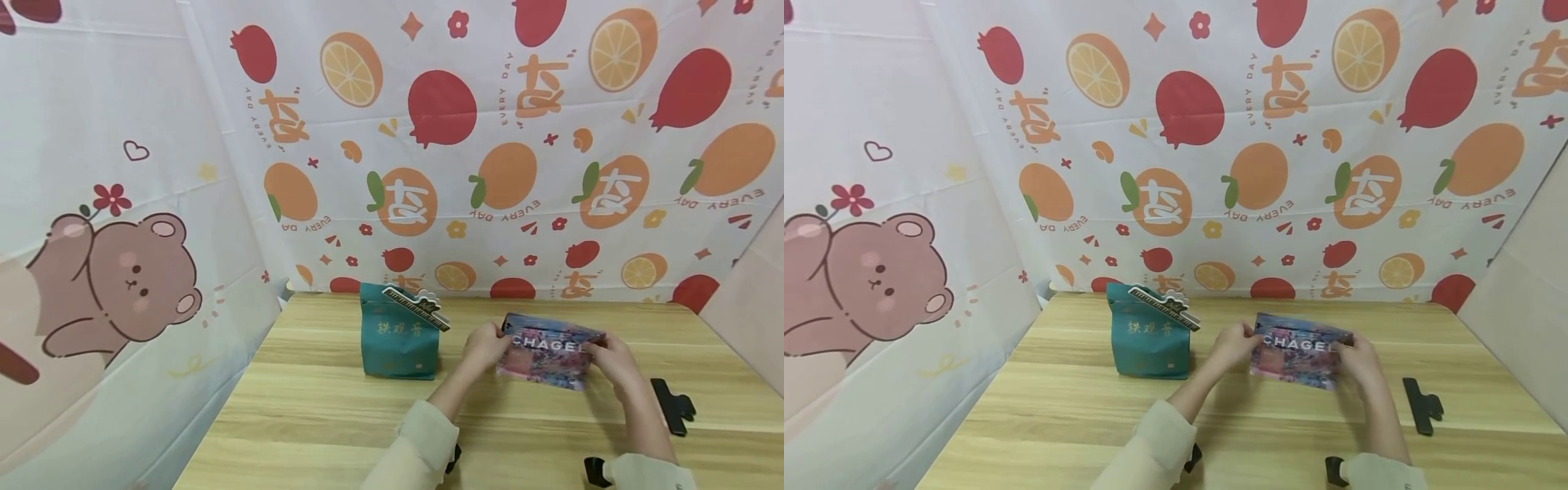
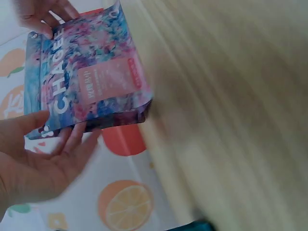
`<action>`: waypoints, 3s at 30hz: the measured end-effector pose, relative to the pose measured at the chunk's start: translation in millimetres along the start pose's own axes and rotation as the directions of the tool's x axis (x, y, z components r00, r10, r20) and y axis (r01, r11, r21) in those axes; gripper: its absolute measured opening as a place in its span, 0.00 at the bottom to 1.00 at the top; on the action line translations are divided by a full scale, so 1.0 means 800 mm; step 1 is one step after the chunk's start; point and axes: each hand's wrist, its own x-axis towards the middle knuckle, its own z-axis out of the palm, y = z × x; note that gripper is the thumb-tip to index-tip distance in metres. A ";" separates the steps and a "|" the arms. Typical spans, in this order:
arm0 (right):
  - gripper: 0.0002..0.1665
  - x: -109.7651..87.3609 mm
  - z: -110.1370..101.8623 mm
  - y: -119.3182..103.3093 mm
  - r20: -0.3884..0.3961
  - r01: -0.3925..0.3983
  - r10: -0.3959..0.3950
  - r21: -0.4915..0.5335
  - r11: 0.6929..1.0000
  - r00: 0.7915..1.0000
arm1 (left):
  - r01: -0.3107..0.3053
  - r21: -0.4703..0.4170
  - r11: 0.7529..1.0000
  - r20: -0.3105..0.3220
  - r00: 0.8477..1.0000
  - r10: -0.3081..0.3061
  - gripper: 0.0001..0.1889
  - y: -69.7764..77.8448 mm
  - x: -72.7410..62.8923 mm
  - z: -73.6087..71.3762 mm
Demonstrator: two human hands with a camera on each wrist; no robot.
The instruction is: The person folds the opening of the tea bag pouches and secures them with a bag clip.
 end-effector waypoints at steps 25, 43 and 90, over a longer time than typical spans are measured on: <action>0.30 -0.008 -0.001 0.004 0.124 0.048 -0.060 0.099 0.994 0.990 | -0.409 0.633 0.658 -0.056 0.823 0.565 0.07 0.079 -0.004 0.036; 0.36 -0.010 -0.018 0.027 0.225 0.098 -0.157 0.256 0.962 0.962 | -0.532 0.498 0.685 -0.094 0.752 0.652 0.02 0.063 -0.001 0.037; 0.20 0.013 0.019 0.020 -0.044 0.149 -0.143 0.158 0.976 0.989 | -0.442 0.507 0.740 0.070 0.876 0.476 0.04 0.071 0.007 0.029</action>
